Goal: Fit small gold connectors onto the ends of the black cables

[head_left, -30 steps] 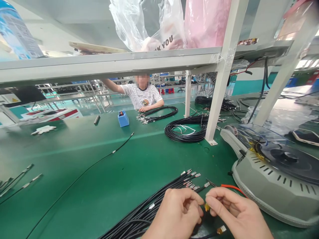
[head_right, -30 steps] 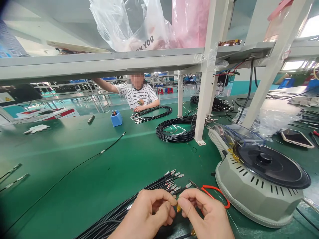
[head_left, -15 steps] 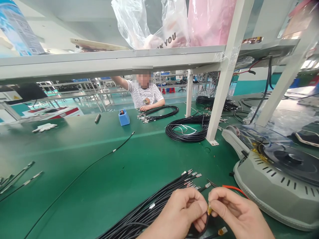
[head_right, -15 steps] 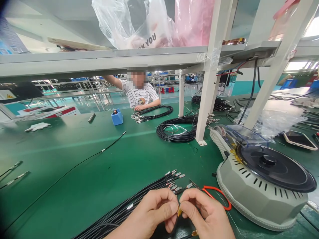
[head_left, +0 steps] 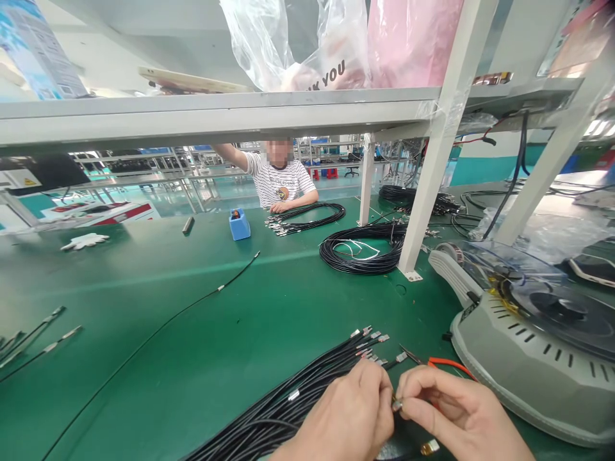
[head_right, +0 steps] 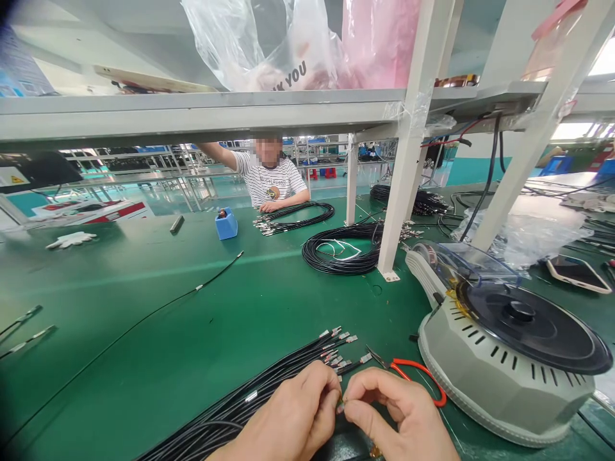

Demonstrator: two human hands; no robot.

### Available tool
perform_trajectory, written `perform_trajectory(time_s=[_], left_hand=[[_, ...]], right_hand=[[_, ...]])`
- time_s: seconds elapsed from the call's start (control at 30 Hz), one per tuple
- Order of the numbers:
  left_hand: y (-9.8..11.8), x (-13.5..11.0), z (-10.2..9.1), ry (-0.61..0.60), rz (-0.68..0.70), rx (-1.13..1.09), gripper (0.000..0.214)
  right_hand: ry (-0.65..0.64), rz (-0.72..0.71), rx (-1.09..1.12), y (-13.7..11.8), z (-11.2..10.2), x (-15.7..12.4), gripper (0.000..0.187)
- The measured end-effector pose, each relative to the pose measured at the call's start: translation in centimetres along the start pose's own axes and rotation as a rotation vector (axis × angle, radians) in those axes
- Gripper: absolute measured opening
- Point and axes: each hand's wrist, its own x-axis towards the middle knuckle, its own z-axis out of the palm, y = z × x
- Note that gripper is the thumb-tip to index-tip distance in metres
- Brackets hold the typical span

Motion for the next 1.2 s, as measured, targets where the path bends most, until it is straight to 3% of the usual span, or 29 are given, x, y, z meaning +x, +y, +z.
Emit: perform_trajectory(time_s=[0.23,0.43,0.53,0.67,0.8,0.97,1.13,1.2], left_hand=[[-1.9,-0.5,-1.3,0.108,-0.083,-0.437,0.02],[-1.7,-1.5,-0.6,-0.09,0.015,-0.617,0.018],[-1.5,-1.3,0.0,-0.086,-0.01,-0.669,0.026],[-1.4,-1.1,-0.1,-0.026,0.002,-0.606,0.019],[-1.5,-1.3,0.2,0.091,0.086,-0.461,0.017],[-2.1,-1.0,1.2,0.257,0.181,-0.184,0.02],[-2.1,-0.3,-0.1,0.398,-0.022,-0.224,0.023],[-1.8,-0.2,-0.7,0.383,-0.033,-0.275,0.024]], right_hand=[[0.053,0.073,0.055,0.4,-0.1,-0.5,0.024],[0.11,0.034,0.021,1.2,0.2,0.0,0.018],[0.036,0.011,-0.063,1.4,0.3,0.3,0.02],[0.048,0.093,-0.109,1.3,0.5,0.4,0.023],[0.119,0.18,0.098,1.0,1.0,0.4,0.028],[0.011,0.269,0.35,1.5,0.8,0.5,0.041],[0.014,0.296,0.443,2.3,0.4,0.5,0.038],[0.026,0.256,0.445,2.3,0.4,0.6,0.039]])
